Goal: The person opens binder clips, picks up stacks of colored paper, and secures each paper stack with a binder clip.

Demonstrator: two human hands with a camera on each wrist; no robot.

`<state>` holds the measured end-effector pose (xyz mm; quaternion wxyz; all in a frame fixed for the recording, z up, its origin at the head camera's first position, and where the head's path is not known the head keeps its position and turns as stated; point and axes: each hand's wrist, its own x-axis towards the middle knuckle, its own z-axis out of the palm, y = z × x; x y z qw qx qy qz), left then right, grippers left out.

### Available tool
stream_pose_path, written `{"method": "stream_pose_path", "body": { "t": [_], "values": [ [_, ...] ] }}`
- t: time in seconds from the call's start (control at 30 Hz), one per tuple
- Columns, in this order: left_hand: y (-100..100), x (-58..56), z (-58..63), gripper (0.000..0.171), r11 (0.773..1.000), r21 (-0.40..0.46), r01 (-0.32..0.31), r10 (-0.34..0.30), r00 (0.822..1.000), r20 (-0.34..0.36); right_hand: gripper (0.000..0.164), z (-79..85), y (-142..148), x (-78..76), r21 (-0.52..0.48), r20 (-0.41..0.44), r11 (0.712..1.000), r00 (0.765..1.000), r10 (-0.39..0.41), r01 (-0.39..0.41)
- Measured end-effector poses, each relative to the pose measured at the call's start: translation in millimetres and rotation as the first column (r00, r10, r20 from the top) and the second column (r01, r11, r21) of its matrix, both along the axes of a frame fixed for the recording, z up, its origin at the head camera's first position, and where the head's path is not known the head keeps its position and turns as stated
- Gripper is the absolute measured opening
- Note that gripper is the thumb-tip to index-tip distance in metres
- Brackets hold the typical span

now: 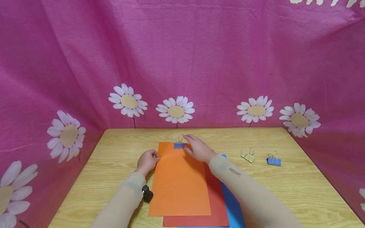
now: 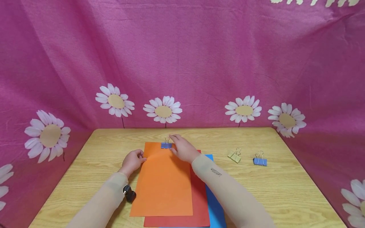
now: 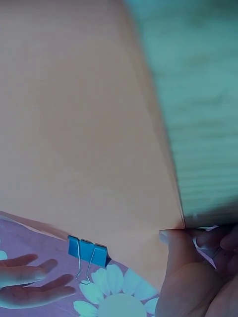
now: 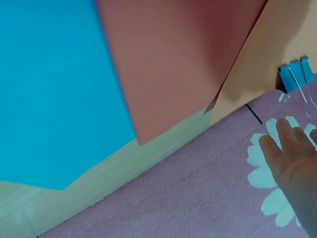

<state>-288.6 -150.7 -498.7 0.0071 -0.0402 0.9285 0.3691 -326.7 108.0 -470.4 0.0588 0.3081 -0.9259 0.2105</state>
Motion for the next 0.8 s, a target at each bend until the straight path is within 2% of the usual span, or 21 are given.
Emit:
{"method": "stream_pose_path", "body": {
  "t": [0.23, 0.53, 0.7, 0.8],
  "values": [
    [-1.1, -0.6, 0.9, 0.016, 0.999, -0.028, 0.019, -0.019, 1.0, -0.001, 0.052, 6.0, 15.4, 15.2, 0.013, -0.023, 1.0, 1.0, 0.007, -0.007],
    [-1.6, -2.7, 1.5, 0.018, 0.999, -0.046, 0.02, -0.019, 1.0, 0.021, 0.052, 10.0, 34.6, 32.9, 0.023, 0.008, 0.999, 1.0, -0.028, 0.028],
    [-1.2, -2.9, -0.1, 0.019, 0.998, -0.058, 0.027, -0.025, 0.999, 0.029, 0.038, 5.0, 48.2, 40.3, 0.055, -0.041, 0.999, 0.999, -0.001, 0.003],
    [-1.1, -2.3, -0.3, 0.019, 0.998, -0.056, 0.029, -0.027, 0.999, 0.031, 0.032, 2.4, 55.6, 47.1, 0.077, -0.036, 0.997, 0.999, 0.011, -0.008]
  ]
}}
